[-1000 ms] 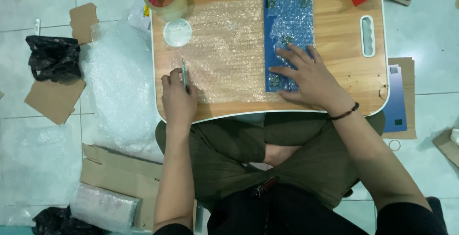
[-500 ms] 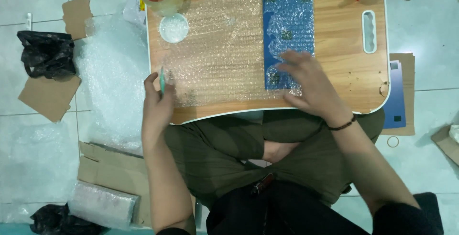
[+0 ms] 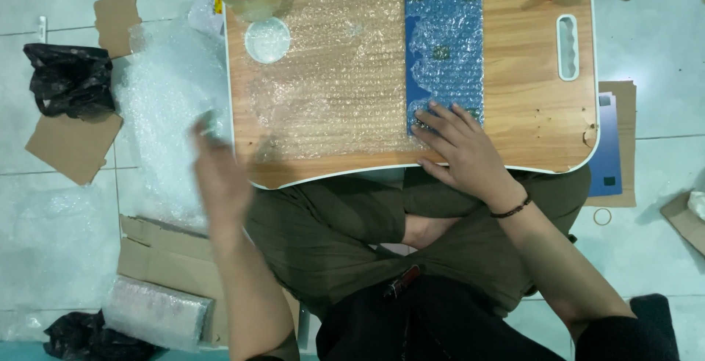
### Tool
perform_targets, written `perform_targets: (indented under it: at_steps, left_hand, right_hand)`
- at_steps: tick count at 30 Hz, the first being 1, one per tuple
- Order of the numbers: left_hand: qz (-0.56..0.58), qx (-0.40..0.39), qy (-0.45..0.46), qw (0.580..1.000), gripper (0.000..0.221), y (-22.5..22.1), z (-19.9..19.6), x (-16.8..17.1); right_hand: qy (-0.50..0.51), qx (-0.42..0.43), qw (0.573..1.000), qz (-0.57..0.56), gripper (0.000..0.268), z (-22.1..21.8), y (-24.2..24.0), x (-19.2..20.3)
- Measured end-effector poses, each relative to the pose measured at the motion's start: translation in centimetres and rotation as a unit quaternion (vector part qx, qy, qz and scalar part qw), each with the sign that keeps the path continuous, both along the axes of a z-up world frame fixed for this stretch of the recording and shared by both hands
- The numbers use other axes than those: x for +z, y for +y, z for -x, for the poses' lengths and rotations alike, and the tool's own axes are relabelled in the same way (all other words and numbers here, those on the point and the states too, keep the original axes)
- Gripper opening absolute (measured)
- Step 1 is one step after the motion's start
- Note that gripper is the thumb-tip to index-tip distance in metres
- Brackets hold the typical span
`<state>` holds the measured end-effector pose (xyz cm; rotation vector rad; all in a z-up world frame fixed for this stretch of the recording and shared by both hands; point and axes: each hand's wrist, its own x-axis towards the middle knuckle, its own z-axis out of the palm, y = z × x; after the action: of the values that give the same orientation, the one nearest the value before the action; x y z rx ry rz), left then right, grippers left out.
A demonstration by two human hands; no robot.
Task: Wrapping a blue electronic device in multiple layers of bubble wrap and securing it with adhesive tape on a portable desk.
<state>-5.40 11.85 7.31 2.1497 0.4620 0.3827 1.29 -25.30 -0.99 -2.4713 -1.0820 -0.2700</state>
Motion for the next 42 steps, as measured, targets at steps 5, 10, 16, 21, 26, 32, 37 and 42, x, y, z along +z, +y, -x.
perform_targets:
  at_steps: [5,10,16,21,26,32,37,42]
  left_hand:
    - [-0.231,-0.176,0.054,0.955,0.043,-6.2,-3.6,-0.7]
    - [-0.351,-0.209,-0.026,0.913,0.038,-6.5,-6.8,-5.7]
    - [-0.388,-0.177,-0.045,0.903,0.035,-5.5,-6.8,-7.1]
    - [-0.388,-0.15,-0.121,0.901,0.039,-7.9,-6.8,-6.6]
    - [-0.299,-0.351,-0.102,0.881,0.046,-13.1,-7.4,-5.3]
    - [-0.237,-0.346,-0.128,0.899,0.036,-16.6,-8.8,-3.0]
    - [-0.238,-0.329,-0.13,0.905,0.032,-19.3,-12.8,-2.7]
    - [-0.276,-0.349,-0.121,0.887,0.039,-23.4,-20.1,-4.5]
  right_hand:
    - [0.0,-0.003,1.0,-0.013,0.05,0.1,0.0,0.5]
    - [0.003,-0.035,0.996,-0.077,0.045,-0.2,-1.9,1.7]
    - [0.018,-0.133,0.985,-0.11,0.033,-0.5,-4.4,1.6]
    - [0.038,-0.158,0.977,-0.136,0.026,-1.6,-4.8,2.1]
    - [0.037,-0.245,0.949,-0.196,0.014,-5.7,-6.9,3.3]
    - [-0.036,-0.263,0.94,-0.213,0.051,-15.6,-14.0,0.8]
    - [0.011,-0.265,0.939,-0.218,0.046,-19.1,-14.8,-2.0]
    - [0.04,-0.277,0.925,-0.257,0.029,-18.8,-13.1,-1.7]
